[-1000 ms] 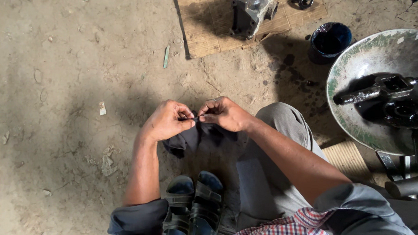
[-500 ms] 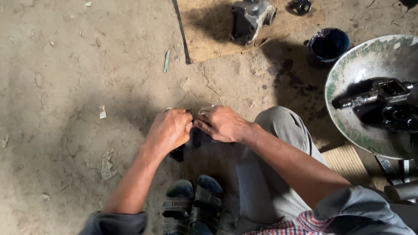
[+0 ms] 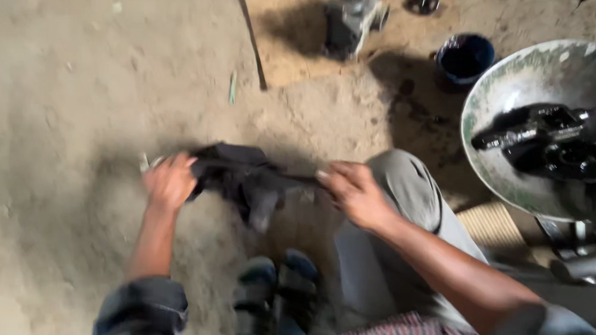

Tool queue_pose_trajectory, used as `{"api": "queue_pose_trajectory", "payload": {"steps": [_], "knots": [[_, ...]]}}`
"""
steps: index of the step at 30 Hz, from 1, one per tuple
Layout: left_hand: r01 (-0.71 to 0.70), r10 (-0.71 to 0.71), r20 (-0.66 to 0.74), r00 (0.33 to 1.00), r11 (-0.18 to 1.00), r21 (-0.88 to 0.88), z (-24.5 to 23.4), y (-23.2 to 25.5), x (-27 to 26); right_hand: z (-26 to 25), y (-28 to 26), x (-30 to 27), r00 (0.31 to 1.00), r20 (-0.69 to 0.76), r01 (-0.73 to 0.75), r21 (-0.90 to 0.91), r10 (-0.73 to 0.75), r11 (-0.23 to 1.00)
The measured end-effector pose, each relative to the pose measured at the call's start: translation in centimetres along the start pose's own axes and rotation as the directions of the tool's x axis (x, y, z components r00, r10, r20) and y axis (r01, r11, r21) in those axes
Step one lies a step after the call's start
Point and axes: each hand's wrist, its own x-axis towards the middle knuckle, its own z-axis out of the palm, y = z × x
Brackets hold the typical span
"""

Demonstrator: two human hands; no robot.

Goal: The person cleans oily mechanical components using a cloth and a brush. They wipe a gear assembly, handle a black cloth to clean parts inside a metal basin, and use a small brush to scrub the internal surfaces of a housing.

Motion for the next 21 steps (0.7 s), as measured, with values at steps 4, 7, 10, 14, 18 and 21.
{"api": "queue_pose_trajectory", "payload": {"steps": [4,7,10,14,18,21], "knots": [[0.203,-0.192,-0.2,0.961,0.978,0.038,-1.0,-0.3,-0.3,-3.6,-4.0,-1.8,0.992,-0.004,0.129,-0.021,-0.129,0.991],[0.058,-0.147,-0.21,0.967,0.923,-0.38,-2.3,4.1,0.3,-4.9,-6.3,0.6,0.964,-0.057,0.263,0.069,-0.26,0.962],[0.026,-0.158,-0.082,0.984,0.581,-0.813,-3.1,8.4,0.1,-5.6,-6.9,4.0,0.951,-0.224,0.295,0.446,-0.213,0.845],[-0.036,-0.458,0.073,0.886,-0.226,-0.974,-3.1,10.8,1.1,-5.0,-6.8,7.0,0.938,-0.23,0.158,-0.38,-0.259,0.911],[-0.195,-0.585,0.462,0.667,-0.735,-0.649,-1.1,11.9,5.2,0.8,-5.9,6.7,0.961,0.036,0.025,-0.999,0.276,0.045],[-0.247,-0.714,0.563,0.416,-0.684,-0.686,2.7,9.5,8.8,4.5,-4.6,3.2,0.974,0.134,0.126,-0.991,0.183,0.051]]}}
